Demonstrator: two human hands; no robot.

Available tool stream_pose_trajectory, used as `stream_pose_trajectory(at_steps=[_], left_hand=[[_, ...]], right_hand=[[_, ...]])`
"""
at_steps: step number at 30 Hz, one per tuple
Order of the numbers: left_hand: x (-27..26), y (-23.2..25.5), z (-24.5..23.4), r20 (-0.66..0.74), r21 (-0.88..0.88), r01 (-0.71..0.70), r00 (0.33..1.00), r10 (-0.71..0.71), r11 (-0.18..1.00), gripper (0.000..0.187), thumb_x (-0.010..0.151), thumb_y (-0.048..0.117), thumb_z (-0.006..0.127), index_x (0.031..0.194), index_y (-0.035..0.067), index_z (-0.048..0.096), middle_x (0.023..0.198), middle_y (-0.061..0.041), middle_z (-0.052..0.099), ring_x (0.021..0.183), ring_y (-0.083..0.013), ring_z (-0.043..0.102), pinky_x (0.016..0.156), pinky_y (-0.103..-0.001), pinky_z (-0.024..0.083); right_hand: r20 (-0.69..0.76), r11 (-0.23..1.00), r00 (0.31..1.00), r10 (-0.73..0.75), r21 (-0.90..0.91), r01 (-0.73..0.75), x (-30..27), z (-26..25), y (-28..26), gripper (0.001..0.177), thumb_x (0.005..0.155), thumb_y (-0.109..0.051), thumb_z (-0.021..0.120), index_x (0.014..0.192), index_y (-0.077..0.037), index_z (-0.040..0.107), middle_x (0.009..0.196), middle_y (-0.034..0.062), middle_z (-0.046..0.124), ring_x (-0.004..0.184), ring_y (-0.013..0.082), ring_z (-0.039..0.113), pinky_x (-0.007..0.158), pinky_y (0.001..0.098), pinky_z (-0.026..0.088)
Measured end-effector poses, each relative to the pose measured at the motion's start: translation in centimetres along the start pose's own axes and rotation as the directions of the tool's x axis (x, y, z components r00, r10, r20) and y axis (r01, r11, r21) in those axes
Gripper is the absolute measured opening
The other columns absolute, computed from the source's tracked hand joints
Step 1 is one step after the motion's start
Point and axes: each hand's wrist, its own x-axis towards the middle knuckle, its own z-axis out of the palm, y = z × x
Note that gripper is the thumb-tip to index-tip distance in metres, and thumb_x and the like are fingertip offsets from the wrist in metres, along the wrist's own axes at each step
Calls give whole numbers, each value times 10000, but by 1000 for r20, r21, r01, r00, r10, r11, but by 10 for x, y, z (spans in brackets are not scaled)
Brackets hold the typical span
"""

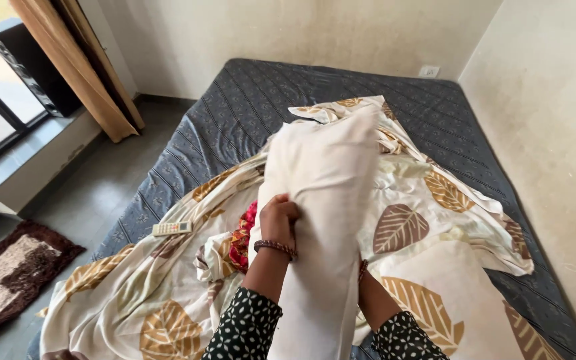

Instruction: The person repeatedly lifts, turns, and presses a white pillow on a bed to fluff it. The person handles the pillow by hand, rotating and squeezing it multiple times without using tools.

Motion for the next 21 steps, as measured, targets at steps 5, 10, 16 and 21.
stream_pose_trajectory(at_steps=[5,10,16,21], left_hand=[[-46,28,-5,335,783,-545,776,534,300,716,884,397,748,1353,-88,509,1281,-260,564,1163,-383,547,881,-512,483],[-72,2,12,99,936,-204,934,342,287,567,1004,502,507,1100,-45,620,1067,-234,660,1011,-361,645,882,-459,501],[-55,46,-3,-118,818,-96,937,328,566,637,988,551,515,764,-18,694,654,-191,649,626,-315,619,640,-483,481],[-36,75,-6,-110,673,-228,910,399,704,674,1056,530,487,771,-65,623,646,-158,555,629,-271,498,604,-460,432]], right_hand=[[-40,990,999,19,141,-13,11,-16,-20,668,1140,-482,333,1108,78,696,939,172,728,858,272,657,781,399,542],[-25,988,999,32,152,-28,11,-4,-5,655,1136,-473,343,1104,75,701,932,167,731,852,264,657,778,392,541],[-283,990,959,17,140,24,31,-40,-26,640,1132,-463,354,1099,71,706,924,162,734,845,254,658,774,385,540],[-450,995,890,-71,-91,34,55,-64,-41,628,1128,-455,363,1095,67,711,917,157,736,839,246,658,771,378,539]])
